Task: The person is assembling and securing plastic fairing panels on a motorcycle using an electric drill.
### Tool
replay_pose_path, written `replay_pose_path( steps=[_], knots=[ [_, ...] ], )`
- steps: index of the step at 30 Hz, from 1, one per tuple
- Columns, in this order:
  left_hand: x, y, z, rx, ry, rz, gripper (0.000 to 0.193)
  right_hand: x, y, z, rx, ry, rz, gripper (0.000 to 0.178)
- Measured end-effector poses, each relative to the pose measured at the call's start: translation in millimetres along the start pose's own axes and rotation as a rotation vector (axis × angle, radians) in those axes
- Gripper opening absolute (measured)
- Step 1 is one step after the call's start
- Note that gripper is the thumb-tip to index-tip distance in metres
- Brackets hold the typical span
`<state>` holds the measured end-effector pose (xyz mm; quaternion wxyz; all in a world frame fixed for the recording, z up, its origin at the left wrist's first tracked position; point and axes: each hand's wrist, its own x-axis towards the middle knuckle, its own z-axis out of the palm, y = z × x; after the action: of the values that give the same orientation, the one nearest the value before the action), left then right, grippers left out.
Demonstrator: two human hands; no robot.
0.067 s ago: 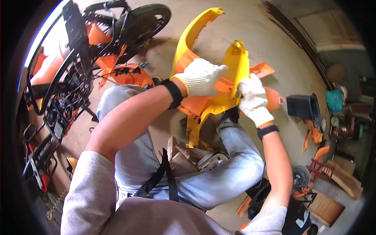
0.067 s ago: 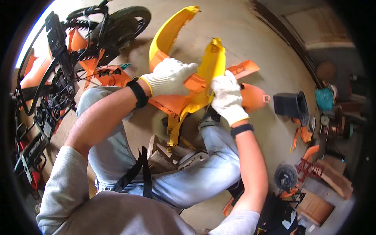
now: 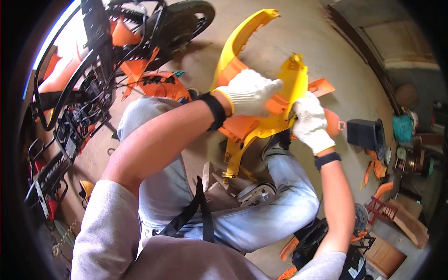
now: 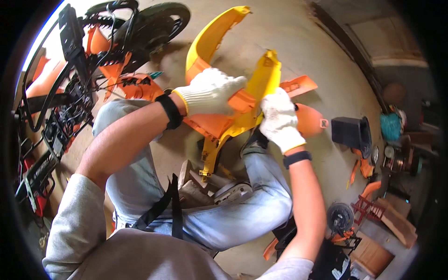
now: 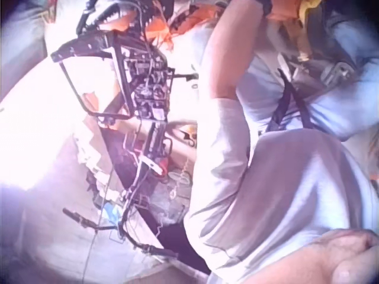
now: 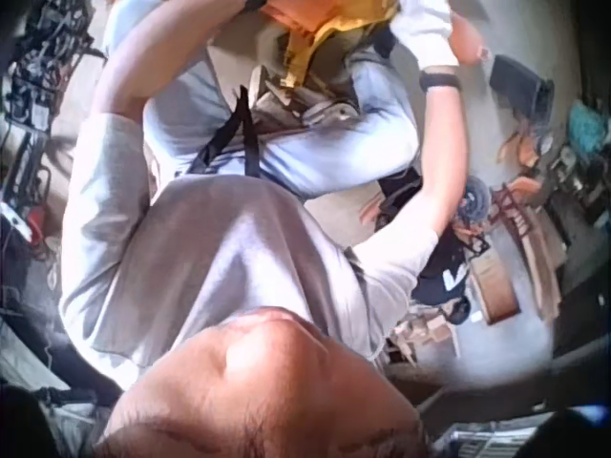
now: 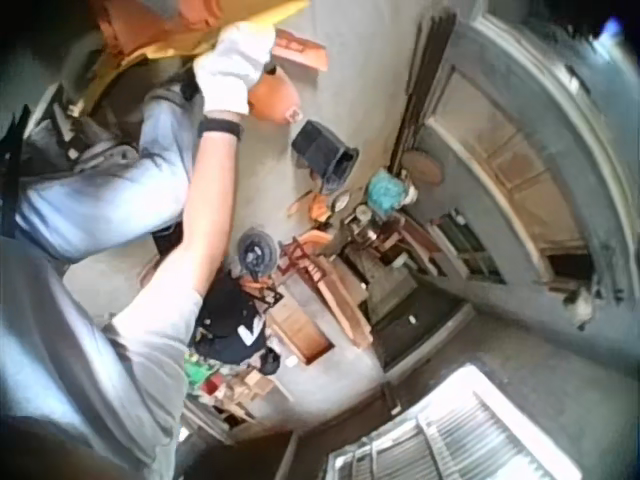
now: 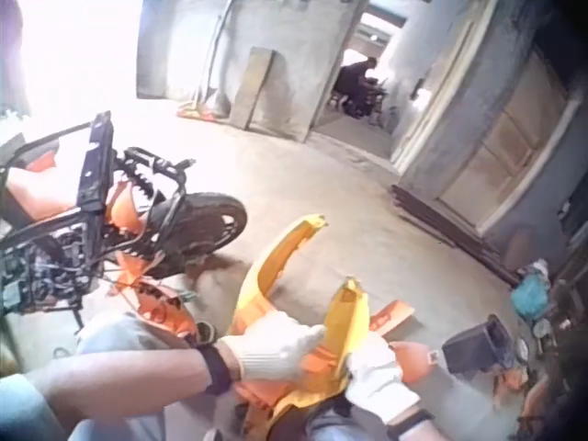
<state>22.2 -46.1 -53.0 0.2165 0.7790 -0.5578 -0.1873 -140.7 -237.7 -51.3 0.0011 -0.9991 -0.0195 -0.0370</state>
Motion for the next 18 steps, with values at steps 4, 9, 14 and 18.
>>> replay_pose_path(
  steps=[4,9,14,18],
  knots=[
    [-11,-17,1,-0.002,0.048,0.037,0.061,33,-17,-22,0.085,-0.255,-0.006,0.025],
    [-4,-12,-12,-0.102,0.031,-0.043,0.060,30,12,-5,-0.014,-0.282,-0.130,0.047],
    [-5,-22,-19,-0.098,0.027,-0.065,0.059,29,16,2,0.029,-0.153,-0.297,0.051],
    [-8,-18,-31,-0.106,0.179,0.026,0.058,9,30,25,0.573,-0.381,0.203,0.028]
  ],
)
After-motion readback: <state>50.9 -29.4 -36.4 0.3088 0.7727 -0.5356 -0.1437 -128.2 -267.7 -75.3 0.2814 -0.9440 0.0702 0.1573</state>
